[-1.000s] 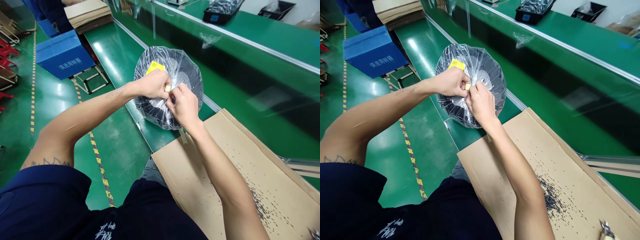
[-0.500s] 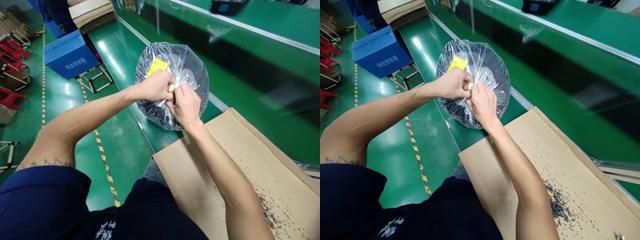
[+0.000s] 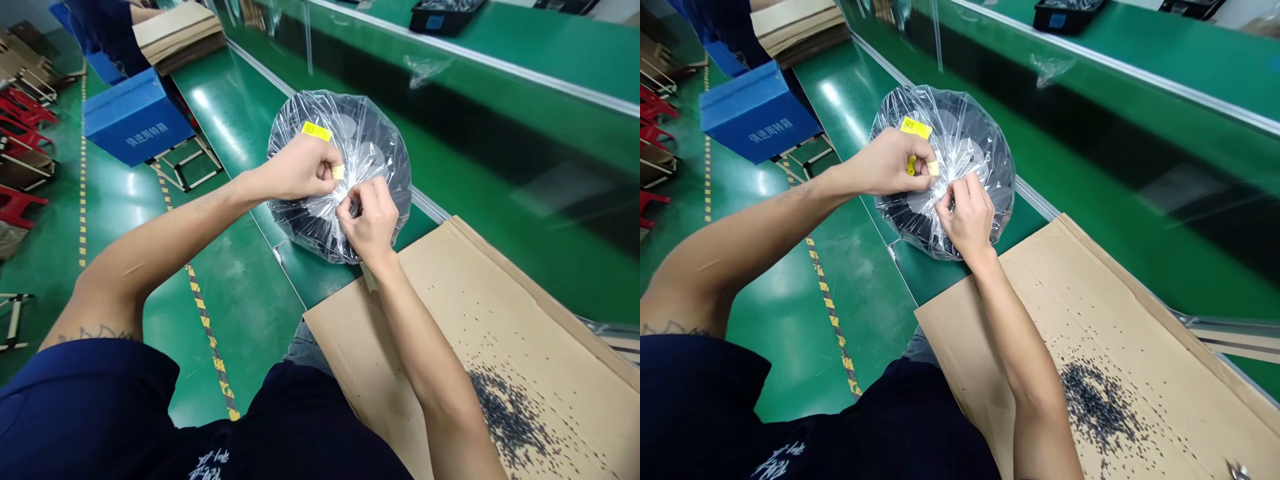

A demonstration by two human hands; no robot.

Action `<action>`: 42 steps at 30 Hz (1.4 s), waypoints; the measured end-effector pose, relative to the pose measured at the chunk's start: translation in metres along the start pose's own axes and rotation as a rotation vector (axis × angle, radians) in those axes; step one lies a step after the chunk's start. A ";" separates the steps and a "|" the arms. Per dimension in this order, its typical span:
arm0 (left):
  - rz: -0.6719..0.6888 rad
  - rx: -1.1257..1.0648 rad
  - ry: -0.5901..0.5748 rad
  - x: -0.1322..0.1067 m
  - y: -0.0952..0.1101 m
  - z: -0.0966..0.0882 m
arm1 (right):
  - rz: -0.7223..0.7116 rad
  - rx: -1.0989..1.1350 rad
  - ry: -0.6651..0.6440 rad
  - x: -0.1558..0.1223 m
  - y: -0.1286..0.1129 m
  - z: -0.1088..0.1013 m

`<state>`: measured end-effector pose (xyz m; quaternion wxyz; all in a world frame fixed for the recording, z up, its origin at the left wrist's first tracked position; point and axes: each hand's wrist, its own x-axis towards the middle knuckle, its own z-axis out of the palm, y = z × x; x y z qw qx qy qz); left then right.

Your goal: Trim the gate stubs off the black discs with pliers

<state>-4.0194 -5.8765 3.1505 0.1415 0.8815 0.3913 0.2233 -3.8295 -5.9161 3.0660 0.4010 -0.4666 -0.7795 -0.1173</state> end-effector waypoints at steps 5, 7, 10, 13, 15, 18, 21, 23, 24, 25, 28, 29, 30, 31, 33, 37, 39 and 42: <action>0.089 0.130 -0.047 0.008 0.005 0.009 | 0.009 0.054 -0.052 0.002 -0.005 -0.008; 0.096 0.182 -0.061 0.012 0.003 0.011 | -0.001 0.002 -0.074 0.003 -0.007 -0.007; 0.096 0.244 -0.093 0.016 0.002 0.012 | -0.029 -0.087 -0.123 0.008 -0.008 -0.005; 0.076 0.282 -0.131 0.017 0.004 0.013 | -0.089 -0.121 -0.172 0.012 -0.006 -0.005; 0.054 0.290 -0.120 0.016 0.006 0.015 | -0.132 -0.120 -0.192 0.014 -0.003 -0.006; 0.024 0.261 -0.058 0.013 0.004 0.020 | -0.177 -0.115 -0.194 0.015 0.003 -0.006; 0.024 0.208 0.001 0.010 0.000 0.026 | -0.209 -0.105 -0.201 0.016 0.008 -0.006; 0.031 0.184 0.025 0.008 -0.003 0.029 | -0.226 -0.088 -0.225 0.018 0.011 -0.007; 0.027 0.178 0.035 0.007 -0.003 0.031 | -0.231 -0.078 -0.239 0.019 0.011 -0.007; 0.018 0.176 0.045 0.007 -0.003 0.032 | -0.233 -0.068 -0.253 0.020 0.012 -0.008; -0.010 0.169 0.073 0.005 -0.001 0.031 | -0.220 -0.042 -0.271 0.021 0.010 -0.010; -0.022 0.152 0.074 0.005 0.000 0.030 | -0.206 -0.030 -0.265 0.021 0.008 -0.010; -0.038 0.122 0.065 0.004 0.001 0.028 | -0.185 -0.015 -0.255 0.020 0.006 -0.011; -0.058 0.081 0.047 0.004 0.002 0.025 | -0.161 0.008 -0.240 0.020 0.004 -0.012; -0.097 -0.011 0.000 0.003 0.002 0.019 | -0.113 0.076 -0.210 0.018 0.000 -0.014; -0.105 -0.109 -0.034 0.004 0.002 0.011 | -0.056 0.165 -0.194 0.018 -0.003 -0.019; -0.118 -0.126 -0.036 0.005 0.002 0.011 | -0.052 0.126 -0.221 0.019 -0.005 -0.022; -0.146 -0.163 -0.039 0.005 0.003 0.011 | -0.058 -0.010 -0.298 0.020 -0.010 -0.026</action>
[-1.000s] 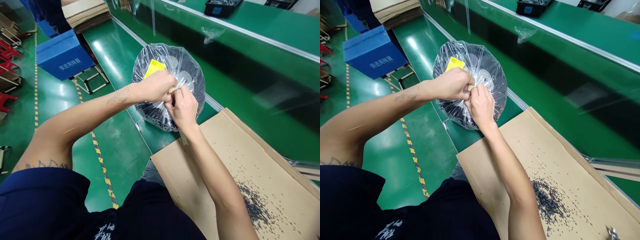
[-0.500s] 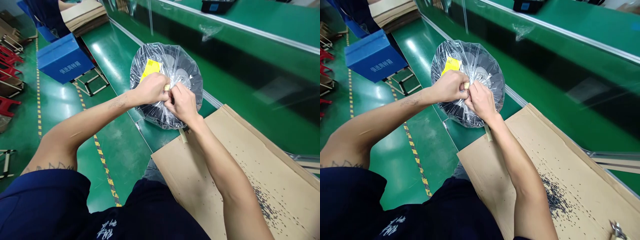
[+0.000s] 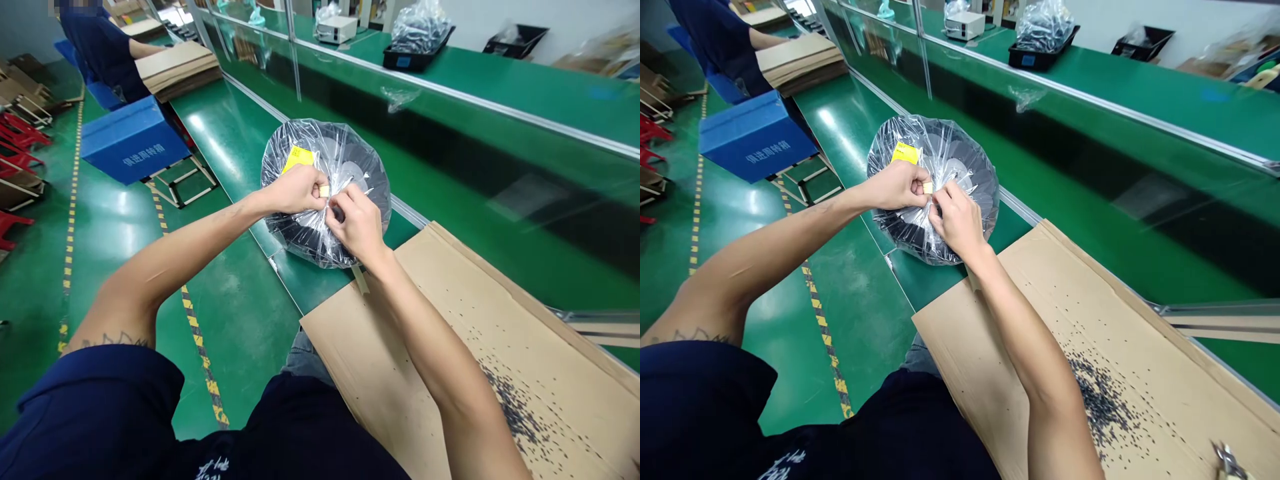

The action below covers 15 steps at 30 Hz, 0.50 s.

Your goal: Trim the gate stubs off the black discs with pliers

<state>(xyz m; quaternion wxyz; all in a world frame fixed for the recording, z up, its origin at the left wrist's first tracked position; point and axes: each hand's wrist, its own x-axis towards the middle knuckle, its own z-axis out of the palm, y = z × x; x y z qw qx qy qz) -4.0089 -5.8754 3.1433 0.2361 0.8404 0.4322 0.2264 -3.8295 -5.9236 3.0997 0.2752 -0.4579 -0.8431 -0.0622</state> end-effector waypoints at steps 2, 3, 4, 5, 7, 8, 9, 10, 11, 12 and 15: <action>0.003 -0.025 -0.010 0.000 0.000 -0.001 | 0.027 -0.096 -0.068 0.001 -0.008 -0.004; 0.013 -0.034 -0.018 0.000 -0.001 -0.002 | 0.048 -0.135 -0.104 0.003 -0.013 -0.005; 0.026 -0.039 -0.029 0.000 -0.001 -0.003 | 0.072 -0.166 -0.140 0.005 -0.018 -0.007; 0.038 -0.041 -0.040 0.000 -0.002 -0.004 | 0.099 -0.189 -0.173 0.007 -0.023 -0.008; 0.062 -0.035 -0.056 0.001 -0.005 -0.006 | 0.143 -0.214 -0.221 0.014 -0.031 -0.009; 0.071 -0.027 -0.062 0.001 -0.006 -0.007 | 0.151 -0.217 -0.237 0.017 -0.033 -0.010; 0.079 -0.017 -0.066 0.002 -0.007 -0.008 | 0.151 -0.216 -0.246 0.019 -0.034 -0.009; 0.084 -0.005 -0.069 0.002 -0.007 -0.007 | 0.141 -0.211 -0.249 0.021 -0.032 -0.009; 0.083 0.009 -0.068 0.002 -0.007 -0.006 | 0.122 -0.206 -0.245 0.021 -0.030 -0.008; 0.075 0.026 -0.064 0.002 -0.006 -0.005 | 0.096 -0.201 -0.235 0.020 -0.025 -0.006; 0.029 0.098 -0.028 0.000 -0.001 0.002 | -0.004 -0.191 -0.171 0.013 -0.009 0.000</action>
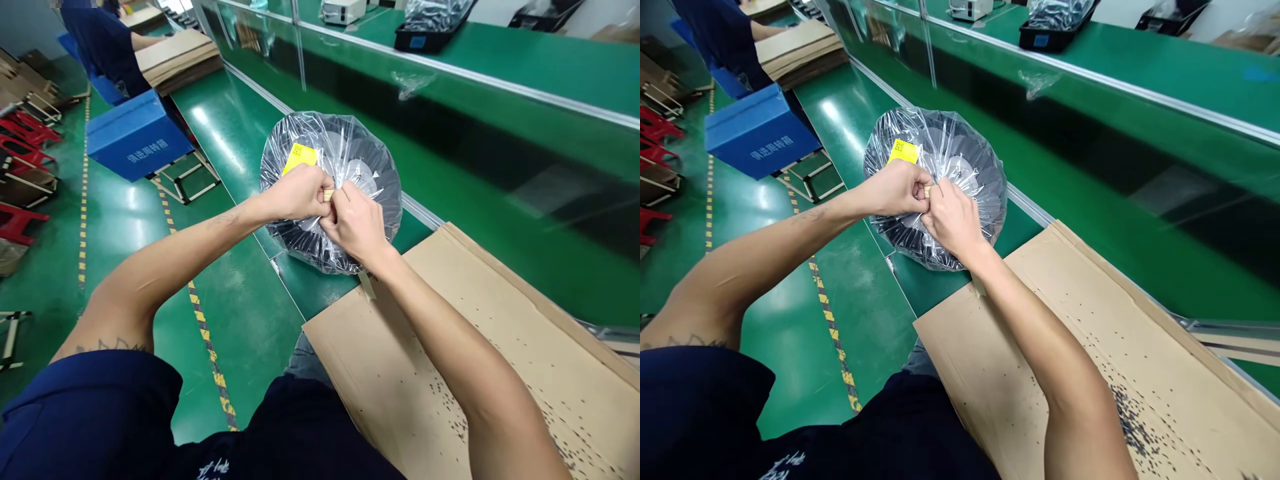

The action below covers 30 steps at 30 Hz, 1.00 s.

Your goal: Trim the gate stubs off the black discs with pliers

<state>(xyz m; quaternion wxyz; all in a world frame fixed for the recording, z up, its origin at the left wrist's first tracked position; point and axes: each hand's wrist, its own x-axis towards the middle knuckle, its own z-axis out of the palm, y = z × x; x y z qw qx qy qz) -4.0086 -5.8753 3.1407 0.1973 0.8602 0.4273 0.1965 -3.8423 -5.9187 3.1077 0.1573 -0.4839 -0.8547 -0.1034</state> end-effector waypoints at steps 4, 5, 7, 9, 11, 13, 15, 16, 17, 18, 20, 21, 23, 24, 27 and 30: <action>-0.009 0.089 0.076 -0.001 0.006 0.011 | -0.123 0.023 0.130 -0.007 0.019 0.014; 0.004 0.101 0.092 -0.001 0.006 0.014 | -0.143 0.038 0.152 -0.007 0.022 0.016; 0.029 0.120 0.121 0.000 0.004 0.018 | -0.174 0.077 0.168 -0.006 0.028 0.018; 0.041 0.146 0.136 0.002 0.001 0.021 | -0.197 0.123 0.161 -0.005 0.031 0.018; 0.047 0.163 0.137 0.003 -0.001 0.022 | -0.197 0.169 0.160 -0.005 0.033 0.017; 0.053 0.134 0.122 0.003 0.000 0.019 | -0.168 0.217 0.176 -0.006 0.032 0.014; 0.032 0.052 0.087 0.003 0.001 0.014 | -0.127 0.263 0.192 -0.008 0.030 0.010; 0.012 0.004 0.061 0.003 0.002 0.011 | -0.104 0.276 0.193 -0.009 0.027 0.007; -0.010 -0.038 0.034 0.003 0.002 0.008 | -0.079 0.272 0.185 -0.010 0.023 0.003; -0.028 -0.069 0.010 0.003 0.003 0.005 | -0.046 0.244 0.169 -0.011 0.019 -0.001; -0.033 -0.094 -0.018 0.004 0.002 0.001 | 0.026 0.131 0.102 -0.011 0.006 -0.009; -0.024 -0.094 -0.022 0.005 0.002 0.001 | 0.059 0.063 0.055 -0.010 0.000 -0.013; 0.001 -0.090 -0.022 0.007 0.000 0.000 | 0.106 -0.046 -0.033 -0.007 -0.013 -0.020; 0.010 -0.090 -0.021 0.007 -0.001 0.001 | 0.115 -0.076 -0.066 -0.005 -0.018 -0.023; 0.019 -0.079 -0.003 0.006 -0.001 0.005 | 0.112 -0.117 -0.122 0.001 -0.022 -0.027; 0.031 -0.044 0.041 0.004 0.000 0.010 | 0.046 -0.133 -0.177 0.002 -0.010 -0.027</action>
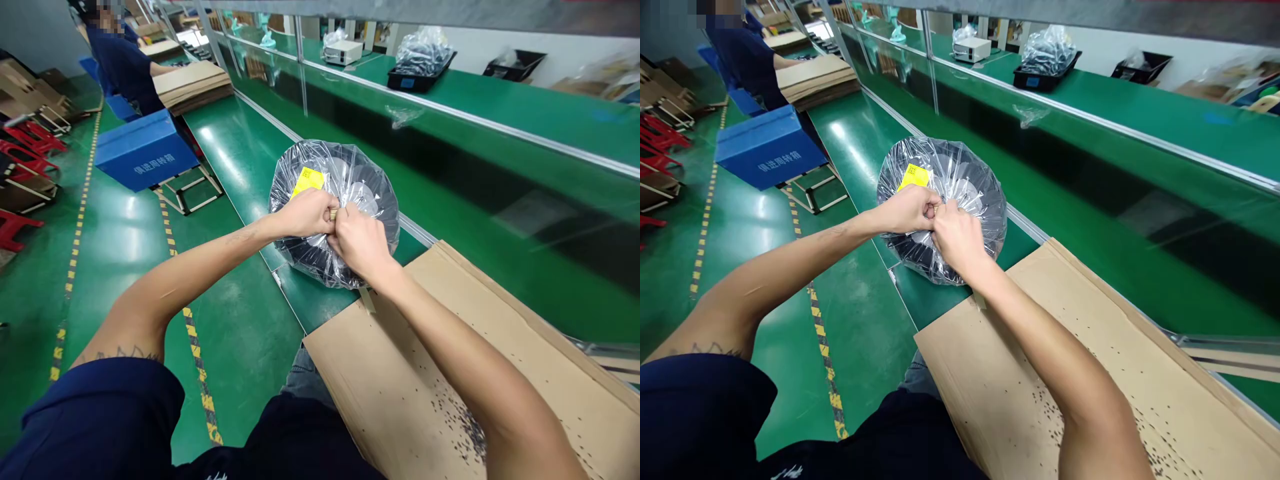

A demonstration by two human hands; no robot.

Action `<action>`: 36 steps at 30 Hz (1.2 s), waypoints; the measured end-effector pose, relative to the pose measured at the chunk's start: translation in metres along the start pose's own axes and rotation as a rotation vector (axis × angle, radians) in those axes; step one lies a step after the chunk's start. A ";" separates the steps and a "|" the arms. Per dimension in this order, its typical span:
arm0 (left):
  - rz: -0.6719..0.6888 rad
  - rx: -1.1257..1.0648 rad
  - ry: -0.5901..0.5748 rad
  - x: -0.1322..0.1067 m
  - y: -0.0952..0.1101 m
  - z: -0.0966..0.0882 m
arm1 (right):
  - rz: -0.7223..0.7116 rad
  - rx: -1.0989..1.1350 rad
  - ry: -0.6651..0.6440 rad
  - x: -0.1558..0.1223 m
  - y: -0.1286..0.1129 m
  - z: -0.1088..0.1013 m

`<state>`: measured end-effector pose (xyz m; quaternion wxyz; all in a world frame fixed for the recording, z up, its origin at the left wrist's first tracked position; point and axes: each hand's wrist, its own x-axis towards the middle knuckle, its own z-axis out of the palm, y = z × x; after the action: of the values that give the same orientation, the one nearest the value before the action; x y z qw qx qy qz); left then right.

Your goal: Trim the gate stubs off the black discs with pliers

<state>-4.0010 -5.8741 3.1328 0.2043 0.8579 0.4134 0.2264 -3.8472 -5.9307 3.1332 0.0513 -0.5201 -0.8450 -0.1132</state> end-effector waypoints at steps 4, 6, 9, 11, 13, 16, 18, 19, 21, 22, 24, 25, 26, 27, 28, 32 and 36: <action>0.024 0.054 0.019 -0.002 0.002 0.008 | -0.162 0.054 0.043 -0.004 0.029 0.012; 0.050 0.086 0.039 -0.002 0.001 0.013 | -0.244 0.124 0.121 -0.007 0.043 0.020; 0.088 0.118 0.087 -0.001 -0.001 0.020 | -0.340 0.227 0.219 -0.012 0.058 0.032; 0.094 0.107 0.099 0.000 -0.002 0.021 | -0.371 0.285 0.259 -0.016 0.061 0.036; 0.077 0.066 0.084 0.000 -0.002 0.019 | -0.343 0.325 0.288 -0.020 0.058 0.036; 0.026 -0.018 0.050 -0.002 -0.003 0.014 | -0.222 0.275 0.282 -0.025 0.043 0.029; 0.015 -0.069 0.039 -0.003 -0.004 0.010 | -0.138 0.168 0.225 -0.026 0.030 0.022; 0.021 -0.086 0.038 -0.003 -0.005 0.009 | -0.102 0.111 0.186 -0.026 0.024 0.018; 0.044 -0.104 0.041 -0.005 -0.007 0.007 | -0.040 0.026 0.120 -0.025 0.016 0.010; 0.056 -0.106 0.048 -0.005 -0.008 0.007 | -0.016 0.007 0.101 -0.024 0.014 0.007; 0.072 -0.107 0.064 -0.008 -0.009 0.006 | -0.009 0.032 0.097 -0.022 0.016 0.004; 0.080 -0.112 0.071 -0.010 -0.009 0.007 | -0.036 0.080 0.106 -0.021 0.020 0.005; 0.088 -0.119 0.077 -0.011 -0.009 0.007 | -0.082 0.155 0.121 -0.019 0.025 0.006; 0.098 -0.128 0.081 -0.013 -0.008 0.008 | -0.138 0.257 0.136 -0.018 0.030 0.007; 0.110 -0.134 0.087 -0.014 -0.008 0.009 | -0.196 0.383 0.142 -0.017 0.036 0.009; 0.160 -0.087 0.117 -0.017 -0.005 0.015 | -0.323 0.890 0.008 -0.017 0.055 0.009; 0.180 0.020 0.110 -0.024 -0.004 0.020 | -0.401 1.025 -0.228 -0.033 0.068 -0.001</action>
<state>-4.0056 -5.8944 3.1086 0.1514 0.8798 0.3476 0.2866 -3.7715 -5.9296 3.1364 0.1834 -0.2669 -0.8745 0.3611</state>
